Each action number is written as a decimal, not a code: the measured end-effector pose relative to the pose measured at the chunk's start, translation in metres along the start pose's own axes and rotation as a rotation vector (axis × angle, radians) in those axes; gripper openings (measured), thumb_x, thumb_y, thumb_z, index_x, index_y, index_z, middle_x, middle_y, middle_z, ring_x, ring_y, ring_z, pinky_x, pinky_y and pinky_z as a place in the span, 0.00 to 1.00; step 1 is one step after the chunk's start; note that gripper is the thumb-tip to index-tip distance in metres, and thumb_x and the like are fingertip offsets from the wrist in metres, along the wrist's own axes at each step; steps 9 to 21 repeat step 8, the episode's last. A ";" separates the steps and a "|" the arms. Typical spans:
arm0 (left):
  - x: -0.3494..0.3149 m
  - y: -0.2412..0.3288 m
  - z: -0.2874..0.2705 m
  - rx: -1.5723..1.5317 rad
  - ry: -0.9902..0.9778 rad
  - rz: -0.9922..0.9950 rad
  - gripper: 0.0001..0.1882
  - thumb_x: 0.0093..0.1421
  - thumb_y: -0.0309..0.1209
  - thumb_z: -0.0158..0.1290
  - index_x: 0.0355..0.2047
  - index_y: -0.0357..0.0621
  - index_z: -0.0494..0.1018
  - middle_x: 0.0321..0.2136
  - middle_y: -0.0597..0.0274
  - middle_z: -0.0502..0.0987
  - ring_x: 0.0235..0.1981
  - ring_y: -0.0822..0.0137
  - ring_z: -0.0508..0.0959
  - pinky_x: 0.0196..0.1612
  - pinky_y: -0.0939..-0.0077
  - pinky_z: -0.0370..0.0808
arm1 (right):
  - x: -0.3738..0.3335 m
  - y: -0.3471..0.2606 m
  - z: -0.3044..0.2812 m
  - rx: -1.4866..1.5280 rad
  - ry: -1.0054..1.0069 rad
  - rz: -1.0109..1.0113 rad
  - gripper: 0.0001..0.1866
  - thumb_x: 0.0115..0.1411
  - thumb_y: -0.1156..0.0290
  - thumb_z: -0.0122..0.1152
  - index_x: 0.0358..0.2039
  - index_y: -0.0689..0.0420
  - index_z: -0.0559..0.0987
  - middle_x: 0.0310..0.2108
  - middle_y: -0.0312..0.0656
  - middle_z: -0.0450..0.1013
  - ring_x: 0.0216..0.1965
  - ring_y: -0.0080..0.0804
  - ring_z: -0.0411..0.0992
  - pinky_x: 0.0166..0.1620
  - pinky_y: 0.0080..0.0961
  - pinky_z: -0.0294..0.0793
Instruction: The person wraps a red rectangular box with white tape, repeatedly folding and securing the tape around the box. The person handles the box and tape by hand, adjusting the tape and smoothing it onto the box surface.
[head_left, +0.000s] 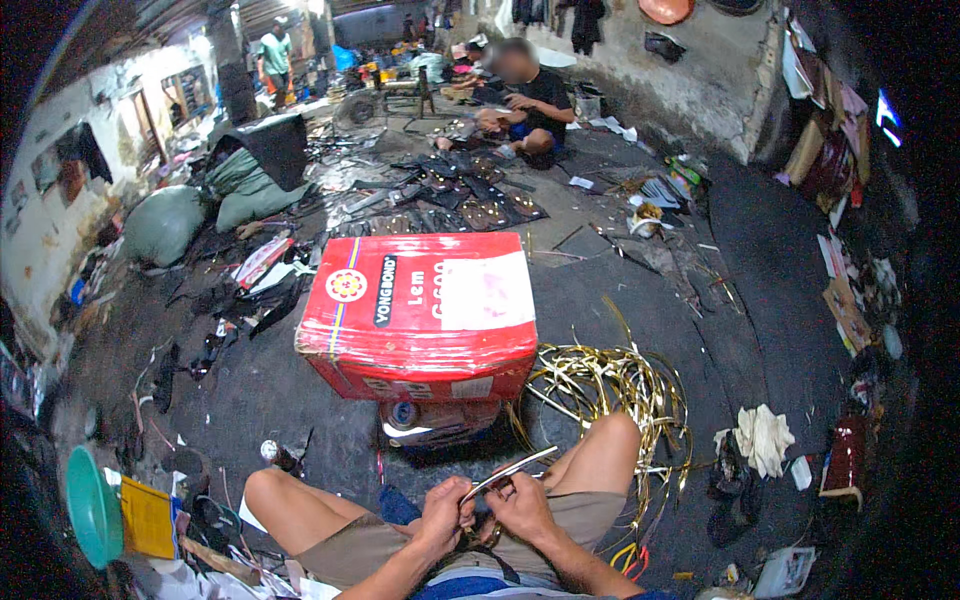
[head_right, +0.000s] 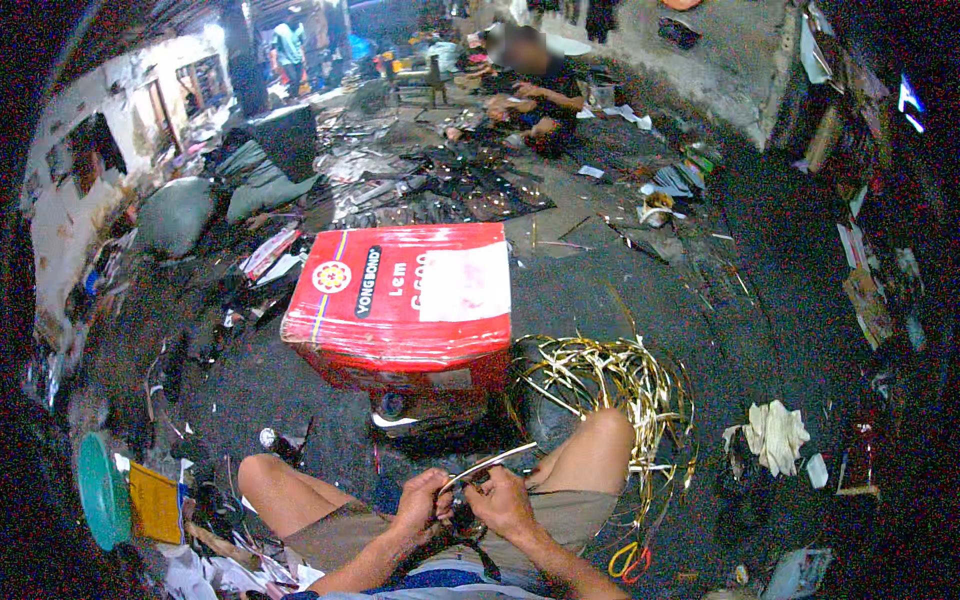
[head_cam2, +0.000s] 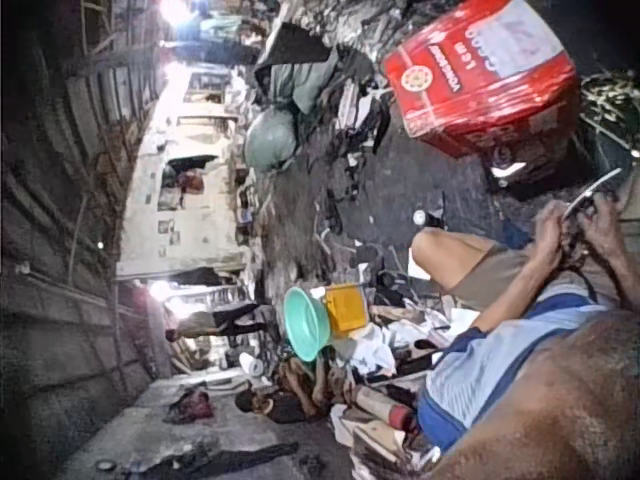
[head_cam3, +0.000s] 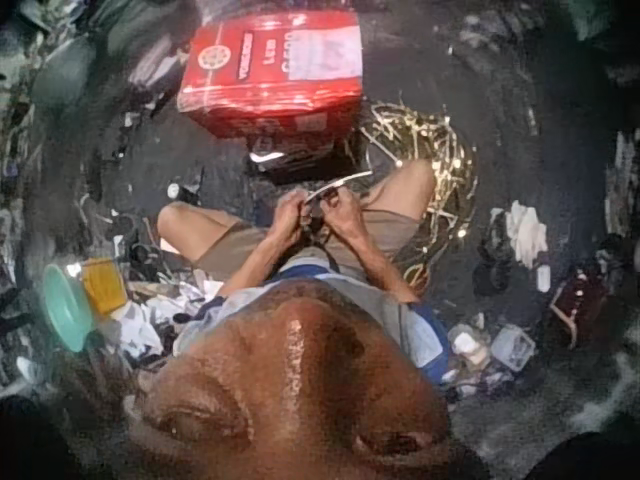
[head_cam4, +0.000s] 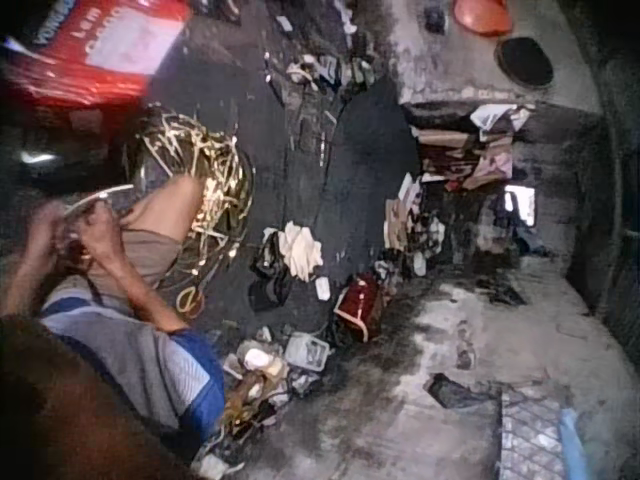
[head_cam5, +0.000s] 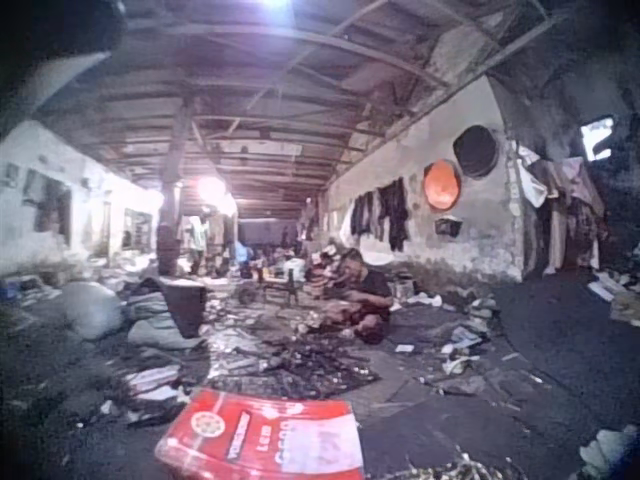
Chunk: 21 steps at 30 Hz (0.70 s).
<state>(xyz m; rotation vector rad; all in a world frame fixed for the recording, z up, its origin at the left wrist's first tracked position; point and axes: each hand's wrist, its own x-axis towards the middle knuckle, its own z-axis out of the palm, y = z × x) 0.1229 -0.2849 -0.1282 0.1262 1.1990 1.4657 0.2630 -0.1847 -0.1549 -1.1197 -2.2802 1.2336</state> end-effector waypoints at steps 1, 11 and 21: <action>-0.001 -0.001 0.004 -0.092 -0.020 -0.039 0.09 0.73 0.33 0.49 0.33 0.47 0.70 0.17 0.72 0.66 0.15 0.78 0.62 0.18 0.79 0.59 | -0.001 0.005 0.003 0.027 0.033 0.020 0.23 0.54 0.74 0.74 0.48 0.64 0.74 0.30 0.40 0.78 0.27 0.20 0.75 0.31 0.24 0.76; 0.023 -0.018 -0.009 0.293 0.266 0.170 0.06 0.67 0.31 0.56 0.41 0.44 0.75 0.20 0.69 0.72 0.16 0.74 0.66 0.20 0.79 0.64 | -0.012 -0.008 -0.001 0.460 0.073 -0.004 0.34 0.58 0.72 0.75 0.59 0.60 0.64 0.37 0.42 0.78 0.36 0.23 0.76 0.41 0.19 0.76; 0.023 -0.018 -0.009 0.293 0.266 0.170 0.06 0.67 0.31 0.56 0.41 0.44 0.75 0.20 0.69 0.72 0.16 0.74 0.66 0.20 0.79 0.64 | -0.012 -0.008 -0.001 0.460 0.073 -0.004 0.34 0.58 0.72 0.75 0.59 0.60 0.64 0.37 0.42 0.78 0.36 0.23 0.76 0.41 0.19 0.76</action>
